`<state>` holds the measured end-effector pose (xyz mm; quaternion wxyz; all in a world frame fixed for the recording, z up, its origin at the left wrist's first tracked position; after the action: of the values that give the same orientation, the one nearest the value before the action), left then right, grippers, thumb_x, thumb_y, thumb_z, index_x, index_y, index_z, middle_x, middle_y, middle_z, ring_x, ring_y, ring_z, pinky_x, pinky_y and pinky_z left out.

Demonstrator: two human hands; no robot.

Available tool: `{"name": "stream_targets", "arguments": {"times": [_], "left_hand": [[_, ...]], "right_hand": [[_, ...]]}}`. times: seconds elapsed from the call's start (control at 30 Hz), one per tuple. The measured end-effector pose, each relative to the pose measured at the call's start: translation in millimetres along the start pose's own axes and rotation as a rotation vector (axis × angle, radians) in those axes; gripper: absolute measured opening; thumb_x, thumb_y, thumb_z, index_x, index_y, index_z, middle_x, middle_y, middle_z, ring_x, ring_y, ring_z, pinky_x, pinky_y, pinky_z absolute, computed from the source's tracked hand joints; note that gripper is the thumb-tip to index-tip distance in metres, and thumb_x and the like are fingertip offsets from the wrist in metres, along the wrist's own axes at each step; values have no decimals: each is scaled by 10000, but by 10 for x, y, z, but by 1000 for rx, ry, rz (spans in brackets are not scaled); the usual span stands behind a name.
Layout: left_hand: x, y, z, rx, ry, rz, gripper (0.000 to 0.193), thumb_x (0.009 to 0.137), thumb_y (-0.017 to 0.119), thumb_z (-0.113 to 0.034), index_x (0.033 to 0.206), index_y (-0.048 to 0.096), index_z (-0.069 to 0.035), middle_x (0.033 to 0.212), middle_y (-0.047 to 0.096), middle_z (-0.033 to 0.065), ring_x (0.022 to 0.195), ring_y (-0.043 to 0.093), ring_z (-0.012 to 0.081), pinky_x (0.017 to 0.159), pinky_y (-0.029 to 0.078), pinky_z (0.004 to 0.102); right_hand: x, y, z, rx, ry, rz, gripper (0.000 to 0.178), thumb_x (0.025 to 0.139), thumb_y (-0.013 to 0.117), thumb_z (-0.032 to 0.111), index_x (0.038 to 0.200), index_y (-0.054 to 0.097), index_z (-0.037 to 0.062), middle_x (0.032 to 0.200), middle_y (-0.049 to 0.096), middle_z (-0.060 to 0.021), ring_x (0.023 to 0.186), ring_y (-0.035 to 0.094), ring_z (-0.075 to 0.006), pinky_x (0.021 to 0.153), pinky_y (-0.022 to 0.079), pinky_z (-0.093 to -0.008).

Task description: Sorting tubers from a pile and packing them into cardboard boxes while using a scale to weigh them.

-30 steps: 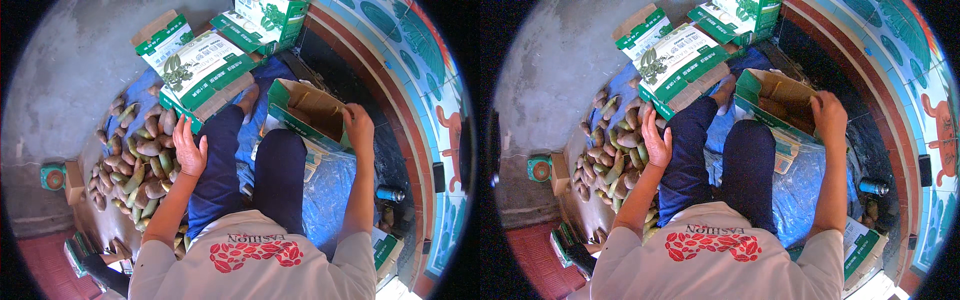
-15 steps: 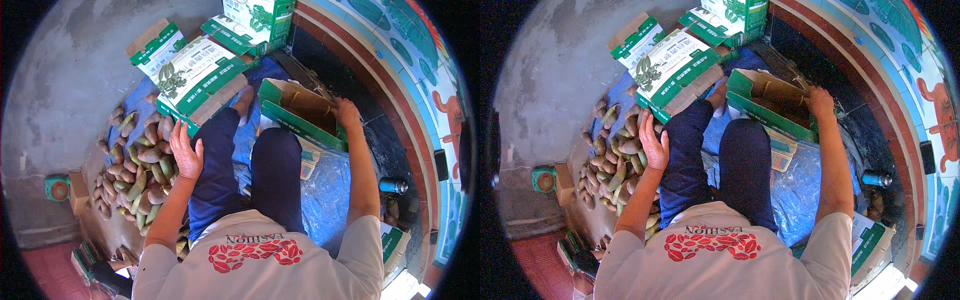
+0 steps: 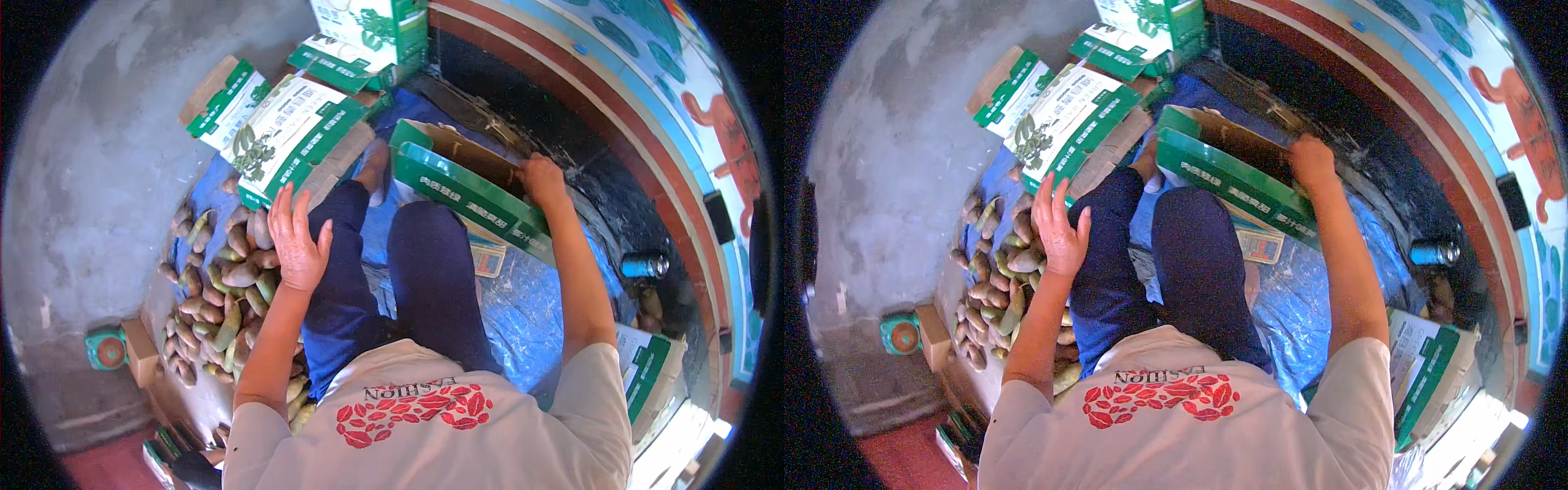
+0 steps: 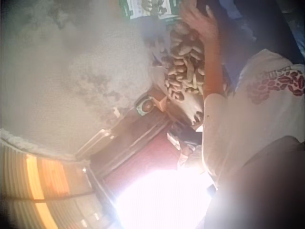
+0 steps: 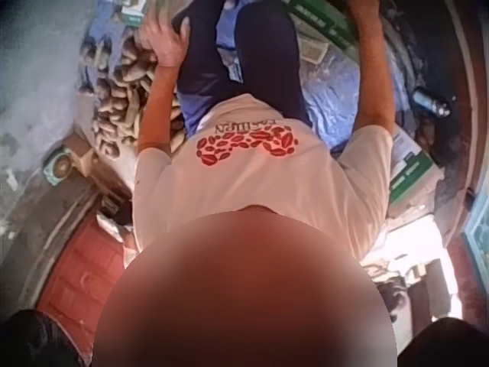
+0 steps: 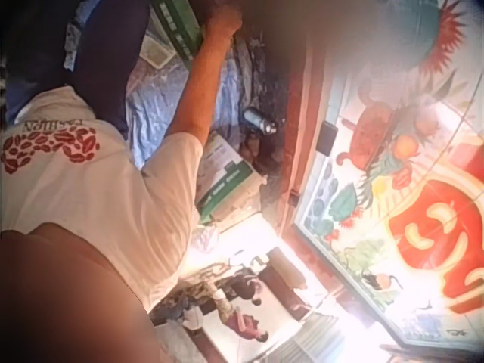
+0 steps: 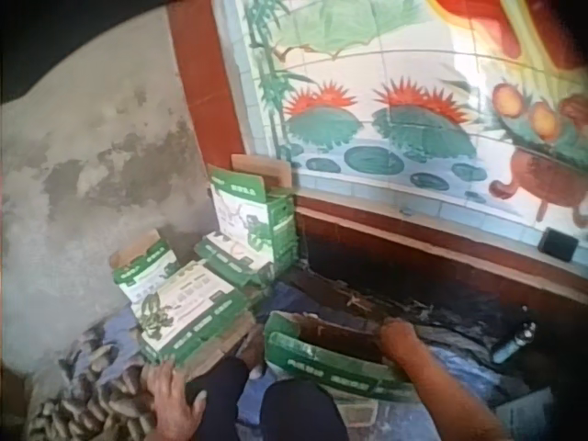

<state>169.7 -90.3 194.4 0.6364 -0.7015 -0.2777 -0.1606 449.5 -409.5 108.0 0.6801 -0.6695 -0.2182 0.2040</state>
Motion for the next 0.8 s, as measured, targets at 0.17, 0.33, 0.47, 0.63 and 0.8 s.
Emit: {"name": "stream_targets", "arguments": {"times": [0.17, 0.33, 0.47, 0.63, 0.8], "left_hand": [[526, 292, -484, -136, 206, 154, 636, 694, 681, -110, 1261, 399, -54, 1347, 340, 165, 1239, 318, 358, 1019, 257, 452], [825, 578, -808, -88, 329, 422, 765, 629, 739, -137, 1303, 378, -122, 1367, 324, 127, 1289, 266, 305, 1042, 223, 478], [968, 771, -970, -133, 401, 496, 656, 594, 752, -117, 1188, 473, -117, 1169, 473, 127, 1135, 410, 308, 944, 328, 437], [1155, 812, -1032, -122, 501, 466, 295, 563, 757, -101, 799, 586, -56, 817, 534, 107, 833, 520, 305, 726, 403, 413], [1124, 743, -1170, -143, 542, 506, 257, 574, 748, -109, 739, 560, -48, 774, 539, 103, 786, 528, 313, 680, 409, 401]], "right_hand": [[7, 105, -4, 45, 89, 27, 259, 802, 567, 310, 815, 646, 63, 860, 613, -170, 833, 601, -337, 706, 487, -428], [44, 24, 190, 159, 90, 20, 288, 800, 570, 350, 815, 648, 73, 837, 641, -158, 838, 615, -322, 699, 498, -433], [-44, -3, 228, 146, 160, 41, 174, 768, 523, 140, 818, 682, 89, 864, 663, -124, 831, 645, -272, 686, 520, -401], [-234, -134, 230, 122, 161, 46, 181, 774, 523, 137, 825, 691, 94, 879, 669, -99, 832, 648, -262, 663, 518, -377], [-472, -192, 92, 102, 261, 2, 154, 751, 545, 150, 773, 689, 101, 827, 666, -110, 779, 652, -268, 628, 517, -376]]}}
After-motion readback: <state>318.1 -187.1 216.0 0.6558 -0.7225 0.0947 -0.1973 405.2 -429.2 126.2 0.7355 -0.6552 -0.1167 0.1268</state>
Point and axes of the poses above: each hand's wrist, its own x-axis towards the middle knuckle, its own y-axis out of the palm, z = x × y, the point moved 1 cm from there along x, towards the middle knuckle
